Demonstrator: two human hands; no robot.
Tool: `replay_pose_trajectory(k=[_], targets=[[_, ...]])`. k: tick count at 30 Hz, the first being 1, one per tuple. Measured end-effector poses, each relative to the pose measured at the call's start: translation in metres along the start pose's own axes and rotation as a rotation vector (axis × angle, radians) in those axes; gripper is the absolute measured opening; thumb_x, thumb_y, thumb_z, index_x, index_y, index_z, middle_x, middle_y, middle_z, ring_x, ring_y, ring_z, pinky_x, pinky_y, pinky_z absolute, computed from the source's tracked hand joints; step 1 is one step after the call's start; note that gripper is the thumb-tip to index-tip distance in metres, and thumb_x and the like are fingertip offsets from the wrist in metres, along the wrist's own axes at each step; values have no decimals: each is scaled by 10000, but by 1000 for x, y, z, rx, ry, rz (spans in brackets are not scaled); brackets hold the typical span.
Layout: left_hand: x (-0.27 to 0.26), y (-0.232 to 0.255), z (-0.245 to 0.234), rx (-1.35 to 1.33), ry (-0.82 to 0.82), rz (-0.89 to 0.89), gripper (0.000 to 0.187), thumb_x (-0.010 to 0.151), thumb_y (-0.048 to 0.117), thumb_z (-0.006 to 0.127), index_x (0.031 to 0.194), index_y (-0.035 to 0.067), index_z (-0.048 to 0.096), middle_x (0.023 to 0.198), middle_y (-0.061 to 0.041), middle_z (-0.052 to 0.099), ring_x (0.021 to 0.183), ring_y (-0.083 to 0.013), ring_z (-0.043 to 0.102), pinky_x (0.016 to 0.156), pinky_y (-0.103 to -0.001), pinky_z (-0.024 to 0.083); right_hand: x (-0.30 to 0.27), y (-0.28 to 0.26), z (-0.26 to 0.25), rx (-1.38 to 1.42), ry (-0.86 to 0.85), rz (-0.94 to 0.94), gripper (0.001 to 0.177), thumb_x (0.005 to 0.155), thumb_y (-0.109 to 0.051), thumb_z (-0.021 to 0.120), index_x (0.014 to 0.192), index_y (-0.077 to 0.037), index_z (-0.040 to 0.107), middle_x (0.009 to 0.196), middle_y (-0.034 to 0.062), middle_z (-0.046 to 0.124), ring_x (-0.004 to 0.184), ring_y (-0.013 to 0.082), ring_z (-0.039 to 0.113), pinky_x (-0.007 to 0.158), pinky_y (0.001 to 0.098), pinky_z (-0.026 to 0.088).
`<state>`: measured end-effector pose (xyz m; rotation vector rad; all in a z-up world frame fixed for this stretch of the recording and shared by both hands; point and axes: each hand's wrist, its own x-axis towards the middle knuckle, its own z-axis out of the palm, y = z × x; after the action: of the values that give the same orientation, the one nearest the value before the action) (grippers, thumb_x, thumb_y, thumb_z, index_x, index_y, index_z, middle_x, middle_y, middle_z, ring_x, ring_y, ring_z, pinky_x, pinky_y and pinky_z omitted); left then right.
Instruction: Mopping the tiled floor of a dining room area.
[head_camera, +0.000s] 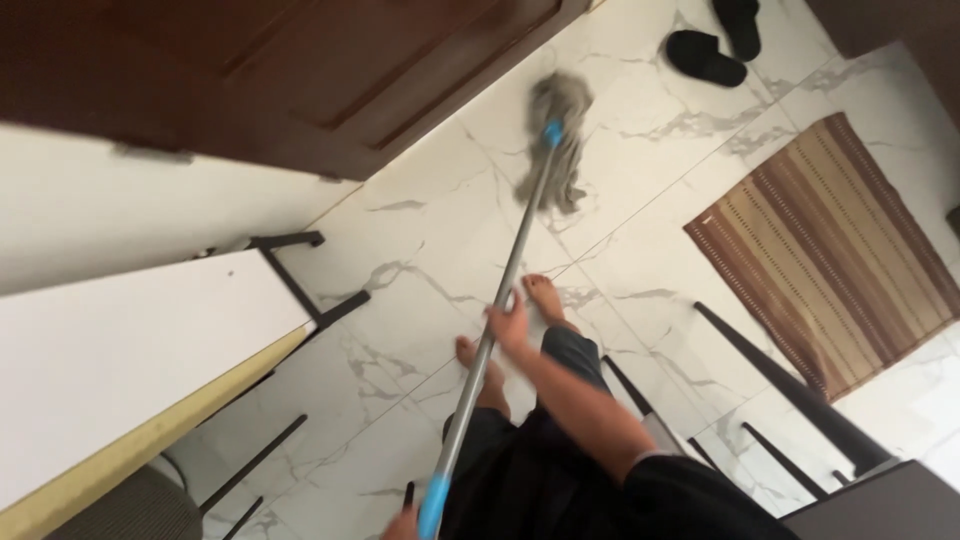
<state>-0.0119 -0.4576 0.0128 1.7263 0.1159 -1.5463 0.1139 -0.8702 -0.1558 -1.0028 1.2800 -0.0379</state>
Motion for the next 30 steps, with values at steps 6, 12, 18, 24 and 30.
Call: replay_pose_trajectory(k=[6, 12, 18, 24, 30], targets=[[165, 302, 64, 139, -6, -201, 332, 764, 8, 558, 1083, 48, 643, 515, -96, 557, 368, -215, 555, 367, -385, 435, 241, -78, -112, -557, 402, -515, 803, 832, -320, 880, 1447, 17, 490, 1084, 258, 722, 936, 337, 704, 765, 422, 575], [281, 502, 79, 323, -60, -133, 99, 765, 48, 663, 833, -23, 646, 586, -158, 632, 410, -208, 604, 371, -381, 472, 212, -247, -70, 128, 120, -144, 749, 979, -298, 637, 1596, -64, 282, 837, 126, 617, 594, 196, 620, 551, 366, 572], [283, 526, 99, 105, -87, -121, 27, 778, 31, 618, 799, 40, 604, 530, -56, 530, 366, -146, 478, 338, -351, 362, 222, -242, -93, -14, 70, -141, 644, 994, -217, 570, 1548, -1, 322, 835, 100, 633, 601, 225, 643, 522, 374, 594], [214, 407, 30, -42, -106, -28, 99, 747, 1, 561, 836, 30, 527, 509, -51, 481, 351, -153, 447, 327, -359, 355, 146, -152, -24, -518, 86, -27, 814, 947, -241, 539, 1592, -20, 96, 901, 270, 698, 718, 404, 718, 584, 501, 580], [41, 224, -53, -154, 22, -144, 200, 814, 49, 607, 974, 169, 604, 508, -42, 532, 342, -142, 446, 332, -320, 348, 10, 50, 89, -751, -134, -278, 1108, 920, -269, 644, 1492, 124, -219, 872, 324, 689, 779, 470, 697, 685, 545, 565]])
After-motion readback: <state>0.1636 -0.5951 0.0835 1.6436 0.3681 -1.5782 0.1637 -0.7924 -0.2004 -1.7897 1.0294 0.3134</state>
